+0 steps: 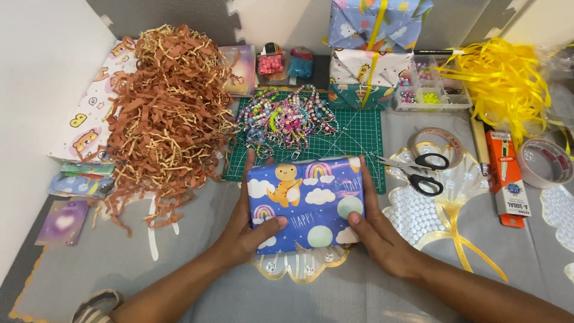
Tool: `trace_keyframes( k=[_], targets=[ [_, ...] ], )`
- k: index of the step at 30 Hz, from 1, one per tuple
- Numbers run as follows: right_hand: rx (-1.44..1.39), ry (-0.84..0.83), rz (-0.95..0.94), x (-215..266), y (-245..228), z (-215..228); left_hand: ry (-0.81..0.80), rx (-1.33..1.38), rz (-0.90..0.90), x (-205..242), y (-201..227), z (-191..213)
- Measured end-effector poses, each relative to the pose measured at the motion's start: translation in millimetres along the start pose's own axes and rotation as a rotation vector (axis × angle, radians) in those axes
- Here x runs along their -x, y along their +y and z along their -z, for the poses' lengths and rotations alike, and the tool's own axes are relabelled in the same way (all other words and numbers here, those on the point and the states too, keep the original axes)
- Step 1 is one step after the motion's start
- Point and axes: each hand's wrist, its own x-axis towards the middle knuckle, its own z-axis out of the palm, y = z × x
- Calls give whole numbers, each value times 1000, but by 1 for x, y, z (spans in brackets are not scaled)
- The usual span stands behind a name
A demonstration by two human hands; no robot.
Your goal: The person wraps a yellow ribbon around a blue gift box, secures it, and ties a decorative bow on top.
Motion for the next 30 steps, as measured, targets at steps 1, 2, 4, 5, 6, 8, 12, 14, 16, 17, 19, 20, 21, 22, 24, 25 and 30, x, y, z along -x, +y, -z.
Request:
trace_keyframes(
  k=[1, 2, 4, 5, 6, 8, 12, 14, 16, 17, 19, 20, 21, 22, 24, 25, 30],
  targets=[
    [3, 8, 1, -1, -1, -1, -8, 2, -1, -1, 0, 1],
    [-10, 50, -40, -2, -2, -3, -8, -14, 23, -1, 0, 1],
    [-18, 98, -74, -4, -11, -1, -15, -31, 39, -1, -4, 1],
    [8, 225, -150, -8, -18, 0, -5, -198, -21, 0, -8, 3],
    [32, 351, -227, -11, -26, 2, 7, -365, -83, 1, -11, 4],
    [21, 457, -422, -15, -72, 1, 99, -604, -205, 4, -18, 7],
    [-16, 703, -593, -6, -108, 18, 222, -947, -333, 3, -21, 7],
    [6, 751, -580, 3, -102, 33, 185, -1016, -319, -2, -27, 10],
    [28, 800, -579, 8, -98, 43, 144, -1078, -293, -4, -31, 11],
    [10, 826, -558, 9, -97, 45, 114, -1126, -258, -5, -31, 11],
    [-8, 853, -538, 7, -93, 44, 83, -1171, -223, -5, -31, 10],
    [-4, 827, -542, 4, -91, 42, 100, -1150, -266, -4, -31, 9],
    [-5, 803, -545, 1, -89, 40, 112, -1130, -310, -3, -30, 8],
    [-8, 807, -546, -6, -87, 36, 107, -1130, -311, -1, -27, 6],
    [6, 711, -460, -18, -84, 31, 69, -1135, -379, 1, -20, 0],
    [5, 731, -456, -23, -82, 32, 52, -1128, -391, 1, -21, -1],
    [1187, 402, -428, -47, -87, 57, -63, -1322, -205, -8, -34, -1]
  ],
)
